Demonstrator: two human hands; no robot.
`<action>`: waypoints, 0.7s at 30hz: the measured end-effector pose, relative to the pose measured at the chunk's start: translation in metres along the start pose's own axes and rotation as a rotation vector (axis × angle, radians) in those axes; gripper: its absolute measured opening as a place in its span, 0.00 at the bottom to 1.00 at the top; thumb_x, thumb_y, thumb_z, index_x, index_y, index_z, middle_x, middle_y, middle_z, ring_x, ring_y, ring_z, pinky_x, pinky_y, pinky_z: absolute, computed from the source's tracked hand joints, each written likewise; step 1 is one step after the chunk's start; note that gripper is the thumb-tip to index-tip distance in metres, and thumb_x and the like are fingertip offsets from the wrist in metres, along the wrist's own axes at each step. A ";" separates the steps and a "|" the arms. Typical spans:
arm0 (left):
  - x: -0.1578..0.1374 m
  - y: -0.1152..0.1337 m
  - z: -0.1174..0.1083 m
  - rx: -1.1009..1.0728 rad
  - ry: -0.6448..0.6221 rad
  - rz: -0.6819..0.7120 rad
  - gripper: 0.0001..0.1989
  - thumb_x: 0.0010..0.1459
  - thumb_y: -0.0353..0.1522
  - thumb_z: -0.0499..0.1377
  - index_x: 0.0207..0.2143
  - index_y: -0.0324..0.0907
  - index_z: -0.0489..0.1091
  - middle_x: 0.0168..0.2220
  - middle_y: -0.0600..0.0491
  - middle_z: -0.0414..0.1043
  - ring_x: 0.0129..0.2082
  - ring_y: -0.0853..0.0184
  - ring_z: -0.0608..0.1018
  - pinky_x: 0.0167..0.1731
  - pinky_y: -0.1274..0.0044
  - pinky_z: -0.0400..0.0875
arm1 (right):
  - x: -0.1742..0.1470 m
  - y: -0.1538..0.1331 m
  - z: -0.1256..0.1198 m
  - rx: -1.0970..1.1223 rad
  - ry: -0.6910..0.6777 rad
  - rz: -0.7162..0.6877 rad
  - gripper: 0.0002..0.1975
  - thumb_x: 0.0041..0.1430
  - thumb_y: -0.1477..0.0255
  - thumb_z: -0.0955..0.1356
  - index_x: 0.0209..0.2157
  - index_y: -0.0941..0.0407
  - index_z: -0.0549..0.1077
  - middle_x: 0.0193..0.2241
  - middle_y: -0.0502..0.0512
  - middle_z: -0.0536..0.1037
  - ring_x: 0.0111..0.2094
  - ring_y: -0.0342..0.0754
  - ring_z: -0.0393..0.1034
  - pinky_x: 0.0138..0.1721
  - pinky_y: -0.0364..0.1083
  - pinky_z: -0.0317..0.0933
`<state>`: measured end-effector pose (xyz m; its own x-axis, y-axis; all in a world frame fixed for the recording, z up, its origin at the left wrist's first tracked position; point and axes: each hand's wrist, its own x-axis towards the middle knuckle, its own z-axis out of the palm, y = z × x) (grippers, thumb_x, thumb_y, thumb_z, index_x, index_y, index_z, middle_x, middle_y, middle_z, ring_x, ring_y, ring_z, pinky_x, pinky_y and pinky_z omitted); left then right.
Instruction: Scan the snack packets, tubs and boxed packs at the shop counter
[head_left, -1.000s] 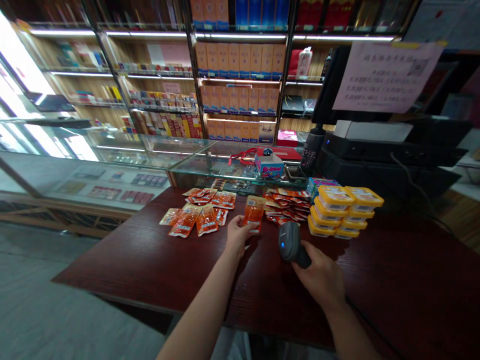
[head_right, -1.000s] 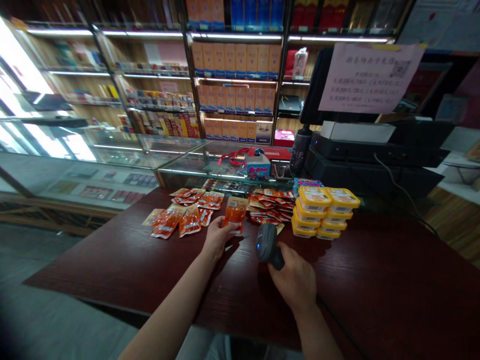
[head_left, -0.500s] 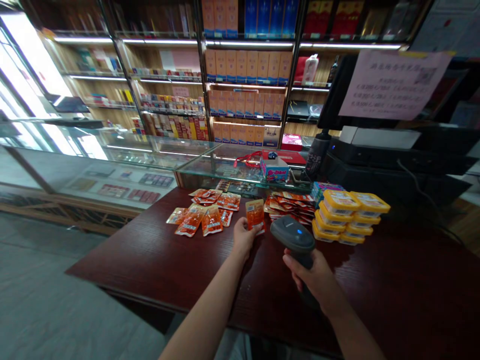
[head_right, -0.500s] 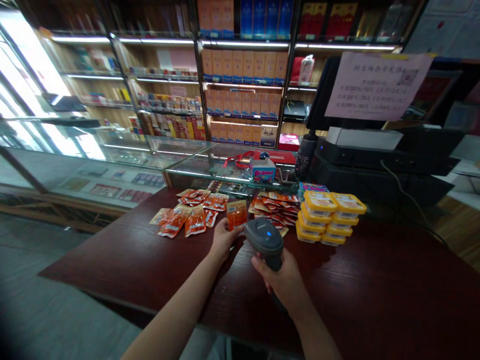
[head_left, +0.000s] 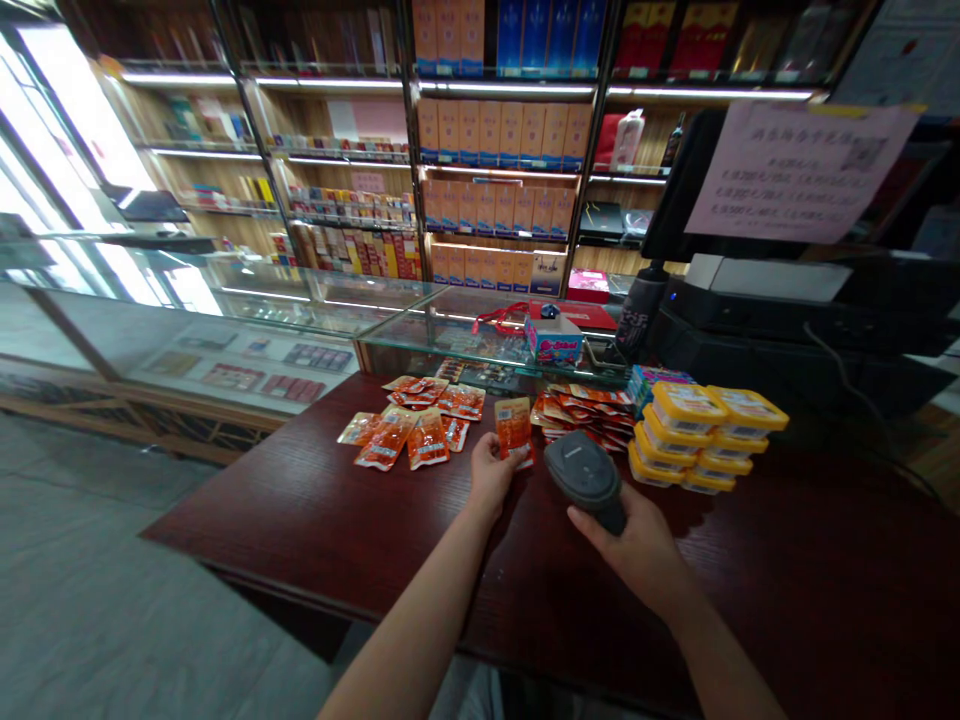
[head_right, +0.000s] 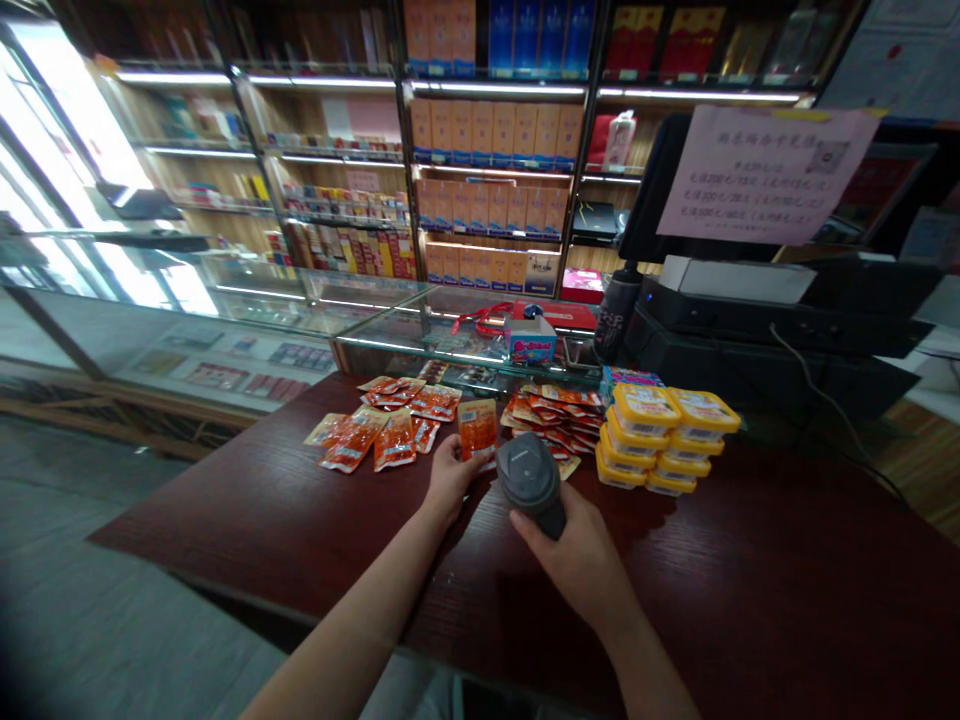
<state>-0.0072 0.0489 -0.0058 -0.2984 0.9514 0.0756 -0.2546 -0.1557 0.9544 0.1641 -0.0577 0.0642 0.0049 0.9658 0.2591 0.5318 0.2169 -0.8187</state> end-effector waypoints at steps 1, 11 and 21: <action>-0.001 0.001 0.000 -0.002 -0.003 0.011 0.21 0.33 0.35 0.70 0.28 0.39 0.66 0.27 0.54 0.73 0.27 0.68 0.76 0.29 0.76 0.72 | 0.002 0.003 -0.001 -0.157 0.024 -0.044 0.17 0.51 0.59 0.67 0.39 0.54 0.73 0.27 0.54 0.78 0.28 0.50 0.72 0.27 0.45 0.60; -0.001 0.006 -0.005 0.175 0.069 0.098 0.12 0.42 0.36 0.65 0.27 0.40 0.67 0.24 0.56 0.72 0.23 0.69 0.74 0.25 0.79 0.68 | 0.001 0.050 0.014 -0.662 0.051 -0.258 0.17 0.56 0.70 0.64 0.48 0.57 0.66 0.39 0.56 0.78 0.37 0.51 0.74 0.37 0.46 0.62; 0.021 0.063 -0.046 1.148 0.345 0.141 0.11 0.48 0.37 0.60 0.33 0.41 0.72 0.34 0.42 0.74 0.37 0.51 0.75 0.37 0.66 0.65 | -0.003 0.054 0.013 -0.691 0.011 -0.236 0.16 0.55 0.70 0.64 0.46 0.54 0.68 0.40 0.56 0.78 0.37 0.50 0.73 0.35 0.46 0.62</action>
<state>-0.0715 0.0467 0.0422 -0.5324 0.7969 0.2855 0.7138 0.2414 0.6574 0.1821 -0.0469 0.0124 -0.1692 0.9023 0.3966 0.9329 0.2764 -0.2307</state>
